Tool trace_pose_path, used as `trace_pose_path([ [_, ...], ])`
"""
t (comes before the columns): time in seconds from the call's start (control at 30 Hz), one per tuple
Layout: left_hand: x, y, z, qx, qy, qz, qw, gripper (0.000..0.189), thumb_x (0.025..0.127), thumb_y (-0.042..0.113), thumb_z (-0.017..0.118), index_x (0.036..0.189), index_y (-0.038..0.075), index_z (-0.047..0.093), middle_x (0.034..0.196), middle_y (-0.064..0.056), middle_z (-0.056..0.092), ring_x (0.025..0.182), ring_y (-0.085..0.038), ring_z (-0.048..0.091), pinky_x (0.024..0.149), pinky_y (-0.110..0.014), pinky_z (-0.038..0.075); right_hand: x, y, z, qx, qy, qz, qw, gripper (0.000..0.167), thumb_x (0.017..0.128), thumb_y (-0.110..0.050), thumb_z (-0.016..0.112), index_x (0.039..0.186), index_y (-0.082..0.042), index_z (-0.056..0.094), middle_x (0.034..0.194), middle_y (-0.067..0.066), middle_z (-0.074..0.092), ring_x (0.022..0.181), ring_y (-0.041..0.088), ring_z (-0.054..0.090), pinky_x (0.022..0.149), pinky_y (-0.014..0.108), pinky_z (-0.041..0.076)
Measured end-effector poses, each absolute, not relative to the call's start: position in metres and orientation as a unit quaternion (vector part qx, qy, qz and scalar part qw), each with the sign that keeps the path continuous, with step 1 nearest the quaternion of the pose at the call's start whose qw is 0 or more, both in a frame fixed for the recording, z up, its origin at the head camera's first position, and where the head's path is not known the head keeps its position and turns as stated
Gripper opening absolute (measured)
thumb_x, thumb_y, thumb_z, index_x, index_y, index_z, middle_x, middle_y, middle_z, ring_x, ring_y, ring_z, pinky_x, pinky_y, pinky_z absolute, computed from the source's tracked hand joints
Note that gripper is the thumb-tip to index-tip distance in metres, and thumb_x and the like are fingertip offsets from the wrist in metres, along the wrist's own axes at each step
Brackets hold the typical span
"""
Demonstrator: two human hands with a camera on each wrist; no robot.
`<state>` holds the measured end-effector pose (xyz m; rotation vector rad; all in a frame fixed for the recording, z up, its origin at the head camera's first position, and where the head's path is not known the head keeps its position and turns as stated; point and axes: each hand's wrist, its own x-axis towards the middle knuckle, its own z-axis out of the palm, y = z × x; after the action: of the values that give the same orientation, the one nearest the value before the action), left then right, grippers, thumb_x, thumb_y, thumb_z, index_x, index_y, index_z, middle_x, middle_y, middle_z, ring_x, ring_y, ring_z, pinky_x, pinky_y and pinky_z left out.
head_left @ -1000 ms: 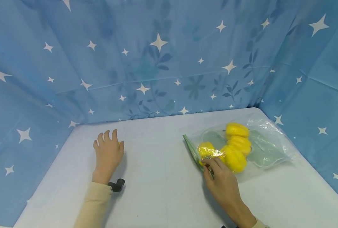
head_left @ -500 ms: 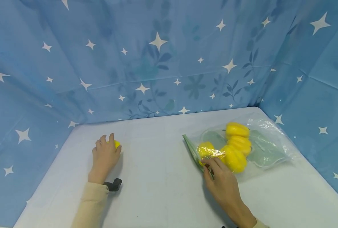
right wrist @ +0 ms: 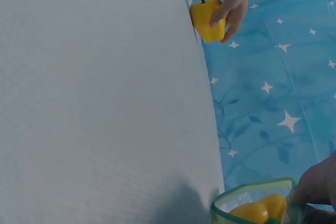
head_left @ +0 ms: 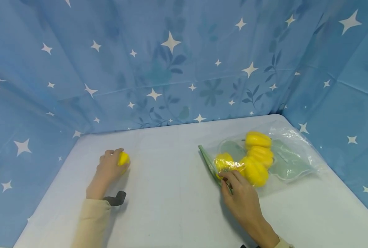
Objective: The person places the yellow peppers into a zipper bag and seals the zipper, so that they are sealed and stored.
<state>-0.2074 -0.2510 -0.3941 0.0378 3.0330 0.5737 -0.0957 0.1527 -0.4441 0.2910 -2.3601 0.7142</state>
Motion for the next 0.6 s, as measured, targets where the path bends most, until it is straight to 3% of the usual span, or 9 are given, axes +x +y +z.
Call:
trace_pose_path([
  [0.3,-0.209,-0.255,-0.395,0.036,0.98,0.194,0.026,0.065,0.1,0.027,0.064,0.154,0.001,0.04,0.144,-0.038,0.043,0.118,-0.057,0.048,0.09,-0.069,0.049,-0.096,0.152,-0.442,0.117,-0.897,0.273,0.328,0.025,0.081,0.006,0.08,0.1,-0.009,0.075,0.089,0.0,0.069,0.067,0.006,0.057,0.054,0.019,0.047],
  [0.47,-0.214,-0.254,-0.396,0.037,0.961,0.272,0.038,0.068,0.103,0.031,0.062,0.158,0.001,0.035,0.148,-0.036,0.044,0.129,-0.053,0.048,0.107,-0.069,0.043,-0.095,0.153,-0.442,0.117,-0.897,0.272,0.328,0.026,0.08,0.006,0.08,0.1,-0.009,0.075,0.087,-0.001,0.068,0.066,0.006,0.056,0.053,0.018,0.046],
  [0.6,-0.217,-0.25,-0.395,0.004,0.927,0.37,0.068,0.072,0.106,0.037,0.059,0.164,0.008,0.027,0.164,-0.032,0.03,0.149,-0.051,0.033,0.122,-0.068,0.029,-0.095,0.153,-0.442,0.116,-0.898,0.274,0.325,0.026,0.08,0.006,0.08,0.1,-0.009,0.075,0.087,-0.001,0.068,0.067,0.006,0.057,0.054,0.018,0.047],
])
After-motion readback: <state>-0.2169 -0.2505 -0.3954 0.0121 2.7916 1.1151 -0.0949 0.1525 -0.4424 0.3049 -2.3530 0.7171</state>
